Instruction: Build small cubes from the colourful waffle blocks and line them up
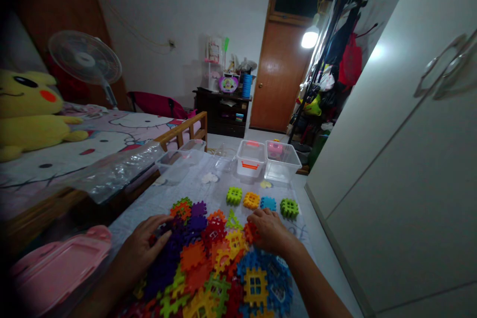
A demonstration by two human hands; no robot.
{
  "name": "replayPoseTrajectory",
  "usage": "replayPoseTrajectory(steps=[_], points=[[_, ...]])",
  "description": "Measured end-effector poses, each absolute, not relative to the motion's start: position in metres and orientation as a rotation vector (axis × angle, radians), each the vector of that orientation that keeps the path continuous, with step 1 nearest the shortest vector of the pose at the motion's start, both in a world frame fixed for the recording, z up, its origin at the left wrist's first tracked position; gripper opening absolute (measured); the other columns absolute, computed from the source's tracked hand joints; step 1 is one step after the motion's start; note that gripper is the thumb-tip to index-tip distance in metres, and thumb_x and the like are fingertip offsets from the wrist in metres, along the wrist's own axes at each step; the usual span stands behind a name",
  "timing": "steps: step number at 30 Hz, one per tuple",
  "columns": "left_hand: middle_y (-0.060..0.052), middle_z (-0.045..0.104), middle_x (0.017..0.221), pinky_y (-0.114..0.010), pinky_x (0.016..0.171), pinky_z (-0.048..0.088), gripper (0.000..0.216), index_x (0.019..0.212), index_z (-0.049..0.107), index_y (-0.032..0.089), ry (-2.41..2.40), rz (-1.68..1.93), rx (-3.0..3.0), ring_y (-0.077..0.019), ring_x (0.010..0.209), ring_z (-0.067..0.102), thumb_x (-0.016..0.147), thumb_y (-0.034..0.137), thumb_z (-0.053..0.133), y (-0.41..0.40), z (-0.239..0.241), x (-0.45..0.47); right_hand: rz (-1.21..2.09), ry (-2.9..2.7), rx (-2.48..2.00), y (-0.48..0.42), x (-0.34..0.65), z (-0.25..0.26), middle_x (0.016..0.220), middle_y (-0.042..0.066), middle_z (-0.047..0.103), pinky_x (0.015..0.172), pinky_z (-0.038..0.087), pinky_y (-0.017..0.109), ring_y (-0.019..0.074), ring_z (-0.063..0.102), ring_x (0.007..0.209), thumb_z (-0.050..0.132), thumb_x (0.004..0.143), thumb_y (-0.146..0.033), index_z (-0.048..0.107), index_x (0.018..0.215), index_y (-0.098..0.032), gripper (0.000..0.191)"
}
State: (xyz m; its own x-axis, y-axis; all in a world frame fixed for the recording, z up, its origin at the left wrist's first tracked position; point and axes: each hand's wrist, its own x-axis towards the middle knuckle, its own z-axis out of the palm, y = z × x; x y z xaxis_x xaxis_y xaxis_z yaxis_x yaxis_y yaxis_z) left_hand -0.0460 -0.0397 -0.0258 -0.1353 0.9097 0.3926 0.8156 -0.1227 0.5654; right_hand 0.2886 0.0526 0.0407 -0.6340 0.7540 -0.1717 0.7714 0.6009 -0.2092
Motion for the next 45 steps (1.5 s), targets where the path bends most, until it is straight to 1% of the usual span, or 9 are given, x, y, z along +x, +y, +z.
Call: replayPoseTrajectory(steps=[7, 14, 18, 22, 25, 29, 36, 39, 45], points=[[-0.005, 0.069, 0.110, -0.041, 0.096, 0.050, 0.030, 0.105, 0.066, 0.025, 1.995, 1.103, 1.965, -0.0236, 0.105, 0.063, 0.086, 0.043, 0.052, -0.039, -0.029, -0.047, -0.339, 2.721, 1.285, 0.053, 0.285, 0.040, 0.113, 0.009, 0.060, 0.088, 0.039, 0.045, 0.0302, 0.052, 0.105, 0.060, 0.076, -0.021, 0.065, 0.103, -0.024, 0.028], [-0.006, 0.068, 0.111, -0.044, 0.096, 0.050, 0.031, 0.106, 0.066, 0.024, 2.000, 1.090, 1.932, -0.0244, 0.107, 0.062, 0.086, 0.043, 0.051, -0.039, -0.028, -0.046, -0.277, 2.725, 1.245, 0.057, 0.282, 0.035, 0.110, 0.009, 0.060, 0.085, 0.039, 0.041, 0.0278, 0.053, 0.101, 0.058, 0.078, -0.025, 0.065, 0.096, -0.023, 0.020], [-0.005, 0.069, 0.110, -0.044, 0.095, 0.051, 0.030, 0.107, 0.066, 0.025, 1.995, 1.101, 1.954, -0.0242, 0.106, 0.062, 0.086, 0.041, 0.051, -0.038, -0.029, -0.046, -0.258, 2.710, 1.309, 0.061, 0.286, 0.039, 0.108, 0.010, 0.060, 0.085, 0.038, 0.041, 0.0280, 0.052, 0.099, 0.060, 0.075, -0.025, 0.064, 0.097, -0.020, 0.023], [-0.005, 0.069, 0.109, -0.043, 0.094, 0.052, 0.028, 0.105, 0.066, 0.025, 1.994, 1.116, 1.979, -0.0238, 0.105, 0.063, 0.086, 0.038, 0.051, -0.038, -0.030, -0.045, -0.278, 2.790, 1.422, 0.066, 0.279, 0.048, 0.109, 0.009, 0.059, 0.087, 0.036, 0.038, 0.0268, 0.050, 0.101, 0.061, 0.071, -0.023, 0.061, 0.109, -0.020, 0.038], [-0.005, 0.069, 0.108, -0.043, 0.092, 0.053, 0.027, 0.104, 0.066, 0.025, 1.994, 1.122, 1.987, -0.0243, 0.104, 0.063, 0.085, 0.037, 0.052, -0.038, -0.028, -0.044, -0.248, 2.884, 1.458, 0.072, 0.254, 0.051, 0.108, 0.009, 0.059, 0.089, 0.034, 0.037, 0.0258, 0.050, 0.101, 0.064, 0.072, -0.028, 0.061, 0.107, -0.017, 0.036], [-0.005, 0.069, 0.109, -0.043, 0.093, 0.052, 0.027, 0.105, 0.067, 0.026, 1.992, 1.122, 1.975, -0.0243, 0.104, 0.063, 0.084, 0.036, 0.053, -0.038, -0.027, -0.043, -0.105, 2.943, 1.467, 0.087, 0.208, 0.047, 0.106, 0.009, 0.061, 0.094, 0.031, 0.039, 0.0270, 0.050, 0.104, 0.066, 0.074, -0.041, 0.062, 0.105, -0.018, 0.038], [-0.006, 0.068, 0.111, -0.045, 0.096, 0.050, 0.027, 0.106, 0.066, 0.025, 1.965, 1.092, 1.948, -0.0247, 0.107, 0.061, 0.085, 0.035, 0.052, -0.038, -0.029, -0.044, -0.048, 2.877, 1.438, 0.113, 0.150, 0.033, 0.110, 0.014, 0.064, 0.106, 0.021, 0.050, 0.0311, 0.048, 0.113, 0.068, 0.073, -0.041, 0.066, 0.103, -0.017, 0.039], [-0.006, 0.067, 0.112, -0.045, 0.096, 0.050, 0.026, 0.107, 0.065, 0.026, 1.951, 1.088, 1.950, -0.0244, 0.108, 0.061, 0.085, 0.034, 0.052, -0.038, -0.029, -0.044, -0.042, 2.845, 1.442, 0.121, 0.137, 0.029, 0.109, 0.015, 0.066, 0.108, 0.020, 0.052, 0.0317, 0.050, 0.113, 0.066, 0.075, -0.045, 0.069, 0.103, -0.017, 0.039], [-0.006, 0.068, 0.111, -0.046, 0.096, 0.051, 0.026, 0.106, 0.066, 0.025, 1.965, 1.107, 1.959, -0.0249, 0.107, 0.061, 0.085, 0.033, 0.053, -0.037, -0.032, -0.044, -0.037, 2.779, 1.455, 0.132, 0.124, 0.023, 0.111, 0.017, 0.067, 0.108, 0.021, 0.056, 0.0339, 0.050, 0.116, 0.065, 0.076, -0.032, 0.070, 0.107, -0.014, 0.035]])
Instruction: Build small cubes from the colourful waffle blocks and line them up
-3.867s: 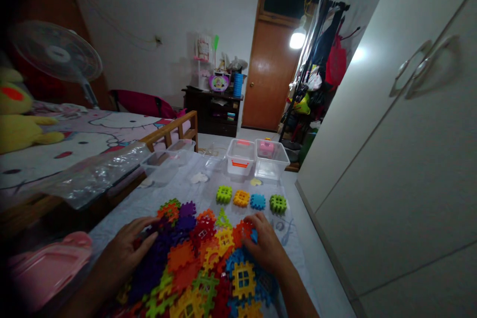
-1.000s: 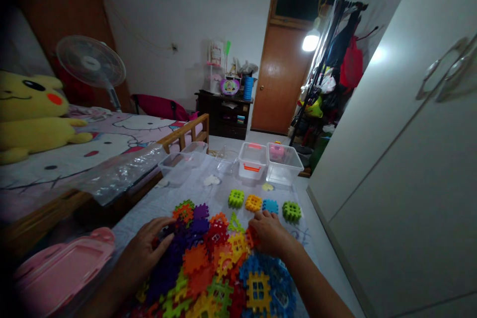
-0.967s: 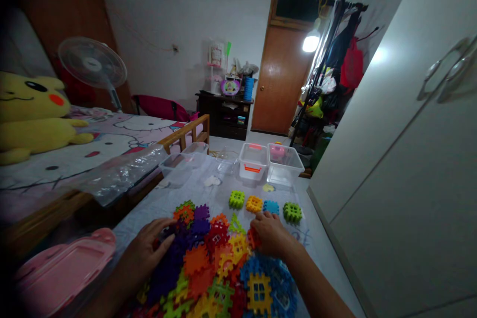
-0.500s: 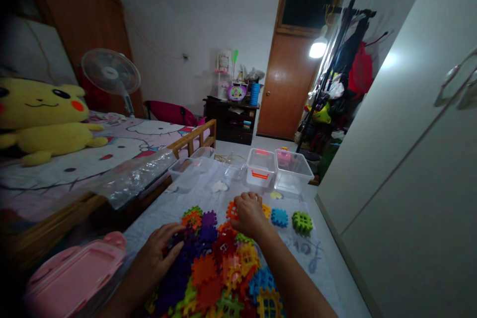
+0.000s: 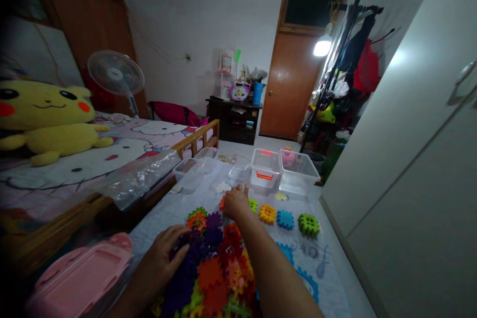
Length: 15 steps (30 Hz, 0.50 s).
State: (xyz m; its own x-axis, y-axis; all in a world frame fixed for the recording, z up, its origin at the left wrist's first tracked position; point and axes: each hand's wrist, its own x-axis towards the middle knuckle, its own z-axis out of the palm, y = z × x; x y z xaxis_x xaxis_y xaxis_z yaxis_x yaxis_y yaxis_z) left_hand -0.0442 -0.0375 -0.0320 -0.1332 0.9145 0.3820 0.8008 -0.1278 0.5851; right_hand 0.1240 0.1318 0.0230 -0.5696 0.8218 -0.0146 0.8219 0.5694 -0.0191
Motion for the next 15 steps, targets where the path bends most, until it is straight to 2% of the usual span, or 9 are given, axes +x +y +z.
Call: replayPoseTrajectory(steps=[12, 15], points=[[-0.006, 0.069, 0.109, -0.045, 0.094, 0.052, 0.026, 0.106, 0.066, 0.025, 1.980, 1.118, 2.011, -0.0242, 0.105, 0.063, 0.084, 0.030, 0.053, -0.0377, -0.0271, -0.0404, -0.124, 2.713, 1.424, 0.1341, 0.1212, 0.0219, 0.117, 0.016, 0.066, 0.104, 0.028, 0.055, 0.0351, 0.050, 0.118, 0.070, 0.073, -0.031, 0.071, 0.104, -0.017, 0.035], [-0.007, 0.068, 0.110, -0.045, 0.094, 0.052, 0.026, 0.106, 0.067, 0.024, 1.987, 1.101, 2.020, -0.0246, 0.105, 0.062, 0.085, 0.030, 0.052, -0.0369, -0.0249, -0.0378, -0.147, 2.745, 1.444, 0.1308, 0.1236, 0.0282, 0.115, 0.016, 0.066, 0.103, 0.029, 0.053, 0.0347, 0.050, 0.117, 0.073, 0.070, -0.034, 0.069, 0.106, -0.015, 0.041]])
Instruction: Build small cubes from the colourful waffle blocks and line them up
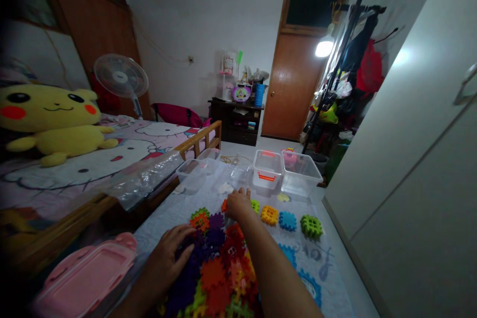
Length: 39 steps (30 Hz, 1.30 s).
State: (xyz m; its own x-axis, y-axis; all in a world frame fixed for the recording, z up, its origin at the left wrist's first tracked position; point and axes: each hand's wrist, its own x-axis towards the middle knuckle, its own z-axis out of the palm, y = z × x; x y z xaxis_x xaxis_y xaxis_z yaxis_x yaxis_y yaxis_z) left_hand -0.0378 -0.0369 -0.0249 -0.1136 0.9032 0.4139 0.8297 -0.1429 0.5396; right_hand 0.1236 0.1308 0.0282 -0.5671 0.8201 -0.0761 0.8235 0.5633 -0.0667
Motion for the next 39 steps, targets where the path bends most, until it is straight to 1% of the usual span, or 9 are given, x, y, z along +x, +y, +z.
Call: replayPoseTrajectory(steps=[4, 8, 12, 18, 22, 26, 30, 33, 39], points=[[-0.009, 0.066, 0.116, -0.046, 0.098, 0.050, 0.029, 0.111, 0.066, 0.023, 2.023, 1.049, 2.070, -0.0256, 0.109, 0.060, 0.086, 0.030, 0.052, -0.038, -0.023, -0.035, -0.160, 2.856, 1.503, 0.122, 0.140, 0.047, 0.123, 0.013, 0.061, 0.102, 0.030, 0.048, 0.0315, 0.048, 0.119, 0.068, 0.076, -0.041, 0.060, 0.122, -0.018, 0.052], [-0.010, 0.060, 0.129, -0.049, 0.103, 0.044, 0.038, 0.120, 0.062, 0.023, 2.120, 0.930, 2.117, -0.0283, 0.120, 0.055, 0.083, 0.029, 0.055, -0.040, -0.022, -0.031, -0.162, 2.957, 1.592, 0.102, 0.182, 0.062, 0.131, 0.013, 0.057, 0.101, 0.033, 0.044, 0.0295, 0.046, 0.122, 0.061, 0.084, -0.037, 0.053, 0.131, -0.019, 0.051], [-0.012, 0.054, 0.139, -0.050, 0.108, 0.038, 0.047, 0.127, 0.058, 0.021, 2.151, 0.715, 2.107, -0.0296, 0.129, 0.048, 0.080, 0.020, 0.054, -0.034, -0.015, -0.025, -0.320, 3.109, 1.646, 0.071, 0.244, 0.055, 0.123, 0.011, 0.062, 0.101, 0.039, 0.044, 0.0277, 0.053, 0.116, 0.059, 0.084, -0.032, 0.060, 0.122, -0.020, 0.040], [-0.017, 0.047, 0.144, -0.043, 0.114, 0.030, 0.052, 0.133, 0.050, 0.012, 2.100, 0.512, 1.974, -0.0289, 0.136, 0.040, 0.082, 0.023, 0.052, -0.014, -0.001, -0.019, -0.572, 2.982, 1.925, 0.032, 0.327, 0.013, 0.125, 0.009, 0.065, 0.101, 0.046, 0.046, 0.0298, 0.058, 0.118, 0.057, 0.079, -0.049, 0.067, 0.114, -0.027, 0.043], [-0.012, 0.057, 0.129, -0.037, 0.106, 0.038, 0.043, 0.125, 0.054, 0.018, 2.068, 0.544, 1.939, -0.0237, 0.122, 0.052, 0.084, 0.023, 0.049, -0.011, 0.002, -0.018, -0.595, 2.957, 2.109, 0.029, 0.348, -0.014, 0.115, 0.010, 0.070, 0.097, 0.050, 0.048, 0.0312, 0.064, 0.109, 0.053, 0.078, -0.052, 0.072, 0.105, -0.024, 0.043], [-0.009, 0.059, 0.116, -0.033, 0.098, 0.041, 0.039, 0.120, 0.058, 0.021, 2.070, 0.578, 1.927, -0.0220, 0.111, 0.056, 0.082, 0.024, 0.051, -0.012, 0.005, -0.020, -0.482, 3.021, 2.280, 0.030, 0.349, -0.026, 0.106, 0.011, 0.073, 0.091, 0.053, 0.046, 0.0302, 0.068, 0.100, 0.049, 0.080, -0.049, 0.072, 0.095, -0.022, 0.038], [-0.006, 0.061, 0.100, -0.029, 0.088, 0.043, 0.021, 0.097, 0.066, 0.022, 2.070, 0.549, 1.911, -0.0197, 0.098, 0.059, 0.080, 0.020, 0.052, -0.008, 0.011, -0.026, -0.454, 3.015, 2.399, 0.027, 0.350, -0.027, 0.099, 0.010, 0.074, 0.076, 0.058, 0.040, 0.0282, 0.071, 0.083, 0.050, 0.079, -0.050, 0.071, 0.089, -0.023, 0.035], [-0.004, 0.060, 0.092, -0.027, 0.081, 0.044, 0.015, 0.088, 0.066, 0.022, 2.088, 0.558, 1.885, -0.0184, 0.092, 0.060, 0.082, 0.023, 0.052, -0.006, 0.013, -0.032, -0.470, 2.990, 2.429, 0.025, 0.352, -0.026, 0.093, 0.009, 0.075, 0.068, 0.058, 0.036, 0.0255, 0.070, 0.074, 0.050, 0.079, -0.050, 0.071, 0.087, -0.023, 0.035], [-0.007, 0.057, 0.089, -0.034, 0.088, 0.043, 0.020, 0.088, 0.067, 0.019, 2.204, 0.622, 1.837, -0.0218, 0.092, 0.058, 0.084, 0.023, 0.048, -0.008, 0.007, -0.035, -0.607, 2.928, 2.412, 0.024, 0.354, -0.027, 0.087, 0.008, 0.075, 0.067, 0.056, 0.033, 0.0247, 0.069, 0.074, 0.052, 0.078, -0.052, 0.072, 0.086, -0.022, 0.037]])
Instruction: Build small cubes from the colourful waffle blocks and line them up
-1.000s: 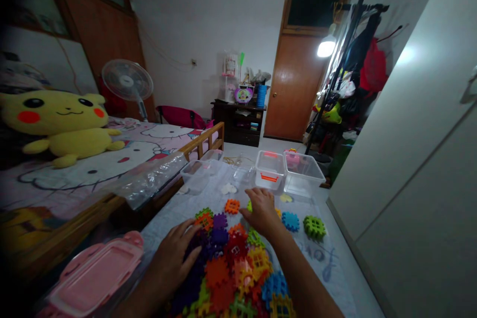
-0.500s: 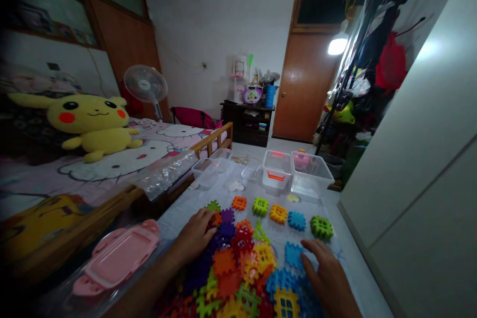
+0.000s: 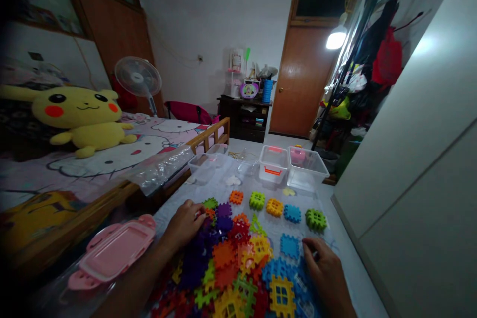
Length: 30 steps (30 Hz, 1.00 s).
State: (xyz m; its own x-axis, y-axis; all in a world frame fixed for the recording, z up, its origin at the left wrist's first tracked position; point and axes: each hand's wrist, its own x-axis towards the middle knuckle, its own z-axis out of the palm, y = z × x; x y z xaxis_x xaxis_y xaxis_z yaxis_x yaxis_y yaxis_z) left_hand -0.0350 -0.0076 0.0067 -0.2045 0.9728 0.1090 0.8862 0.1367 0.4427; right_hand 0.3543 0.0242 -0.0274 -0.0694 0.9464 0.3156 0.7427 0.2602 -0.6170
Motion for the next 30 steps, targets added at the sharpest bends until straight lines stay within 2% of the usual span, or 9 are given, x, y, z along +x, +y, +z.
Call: replayPoseTrajectory(steps=[5, 14, 30], points=[[-0.010, 0.059, 0.107, -0.040, 0.095, 0.043, 0.024, 0.097, 0.066, 0.018, 2.199, 0.840, 1.848, -0.0240, 0.102, 0.058, 0.084, 0.029, 0.050, -0.008, -0.007, -0.035, 0.532, -1.962, -1.543, 0.024, 0.354, -0.031, 0.090, 0.008, 0.074, 0.073, 0.055, 0.034, 0.0242, 0.069, 0.078, 0.051, 0.082, -0.051, 0.071, 0.091, -0.021, 0.037], [-0.009, 0.067, 0.110, -0.040, 0.096, 0.046, 0.038, 0.109, 0.064, 0.018, 1.911, 0.948, 1.790, -0.0239, 0.105, 0.062, 0.084, 0.044, 0.051, -0.014, -0.015, -0.047, 0.587, -2.035, -1.486, 0.018, 0.351, -0.027, 0.099, 0.009, 0.070, 0.085, 0.051, 0.037, 0.0245, 0.065, 0.092, 0.050, 0.083, -0.043, 0.070, 0.094, -0.021, 0.032], [-0.010, 0.066, 0.115, -0.039, 0.099, 0.045, 0.042, 0.112, 0.062, 0.015, 1.934, 0.947, 1.714, -0.0243, 0.110, 0.061, 0.083, 0.043, 0.050, -0.015, -0.019, -0.047, 0.671, -1.916, -1.451, 0.017, 0.353, -0.029, 0.097, 0.007, 0.070, 0.085, 0.051, 0.035, 0.0243, 0.065, 0.093, 0.052, 0.080, -0.041, 0.070, 0.094, -0.019, 0.032]])
